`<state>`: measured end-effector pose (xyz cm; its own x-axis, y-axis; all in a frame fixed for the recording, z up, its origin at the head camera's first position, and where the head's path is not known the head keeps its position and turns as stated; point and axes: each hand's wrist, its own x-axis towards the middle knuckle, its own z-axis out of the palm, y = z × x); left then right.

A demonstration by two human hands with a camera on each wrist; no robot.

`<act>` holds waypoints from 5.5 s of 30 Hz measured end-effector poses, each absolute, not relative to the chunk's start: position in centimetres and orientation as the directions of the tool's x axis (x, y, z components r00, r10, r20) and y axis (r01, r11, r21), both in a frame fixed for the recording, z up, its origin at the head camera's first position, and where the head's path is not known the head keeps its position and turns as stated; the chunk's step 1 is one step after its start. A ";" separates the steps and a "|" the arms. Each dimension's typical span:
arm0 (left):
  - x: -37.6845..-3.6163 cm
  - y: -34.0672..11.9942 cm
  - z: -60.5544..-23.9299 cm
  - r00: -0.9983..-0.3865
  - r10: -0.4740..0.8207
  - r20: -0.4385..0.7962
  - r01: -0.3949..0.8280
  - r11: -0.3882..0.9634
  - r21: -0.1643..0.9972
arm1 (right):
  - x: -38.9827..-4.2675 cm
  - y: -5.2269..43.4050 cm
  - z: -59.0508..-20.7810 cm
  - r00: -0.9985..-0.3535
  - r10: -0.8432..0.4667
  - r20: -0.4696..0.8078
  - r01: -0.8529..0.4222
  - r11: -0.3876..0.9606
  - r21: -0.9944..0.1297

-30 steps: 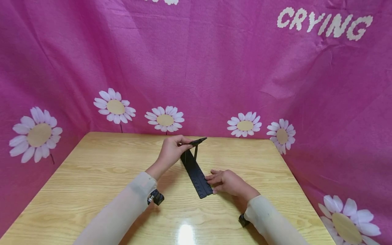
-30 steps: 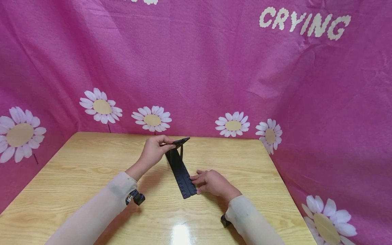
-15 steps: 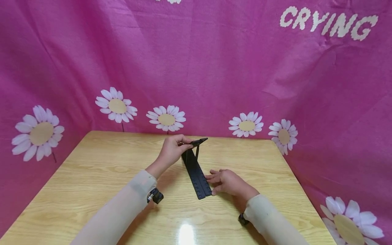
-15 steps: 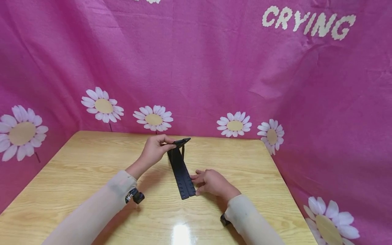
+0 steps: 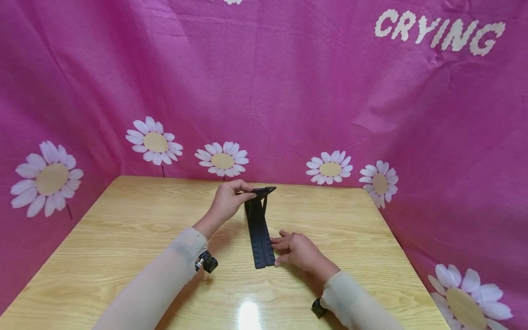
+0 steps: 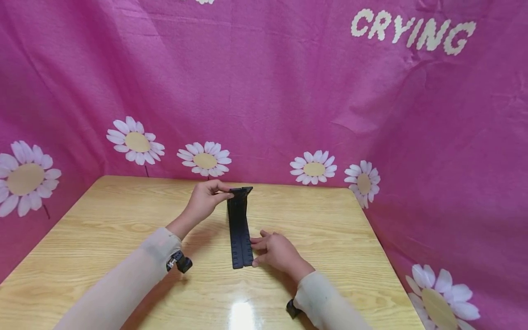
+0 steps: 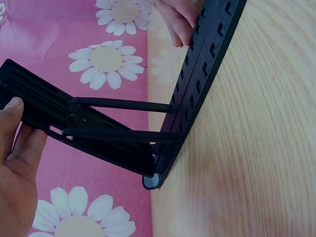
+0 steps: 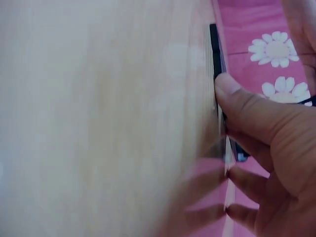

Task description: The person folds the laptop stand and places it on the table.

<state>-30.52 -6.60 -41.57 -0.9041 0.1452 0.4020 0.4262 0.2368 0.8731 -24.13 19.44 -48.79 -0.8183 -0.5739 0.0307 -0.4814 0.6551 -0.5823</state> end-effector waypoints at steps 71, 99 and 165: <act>-31.6 -6.3 -48.9 -0.995 -0.035 0.097 0.077 0.373 0.925 | -31.3 15.4 -48.5 -0.987 -0.133 0.096 -0.153 0.545 -0.825; -34.0 -6.1 -48.8 -0.956 0.226 0.187 0.284 0.547 0.787 | -33.7 14.2 -49.1 -0.962 -0.247 0.117 -0.253 0.642 -0.724; -33.4 -6.2 -48.9 -0.974 0.076 0.214 0.223 0.496 0.839 | -33.7 13.8 -49.4 -0.983 -0.099 0.152 -0.181 0.538 -0.823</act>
<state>-33.40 -6.21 -48.94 -0.9738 0.0757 0.2144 0.2233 0.4956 0.8393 -33.71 13.84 -49.37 -0.9834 -0.0991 0.1520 -0.1815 0.5383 -0.8230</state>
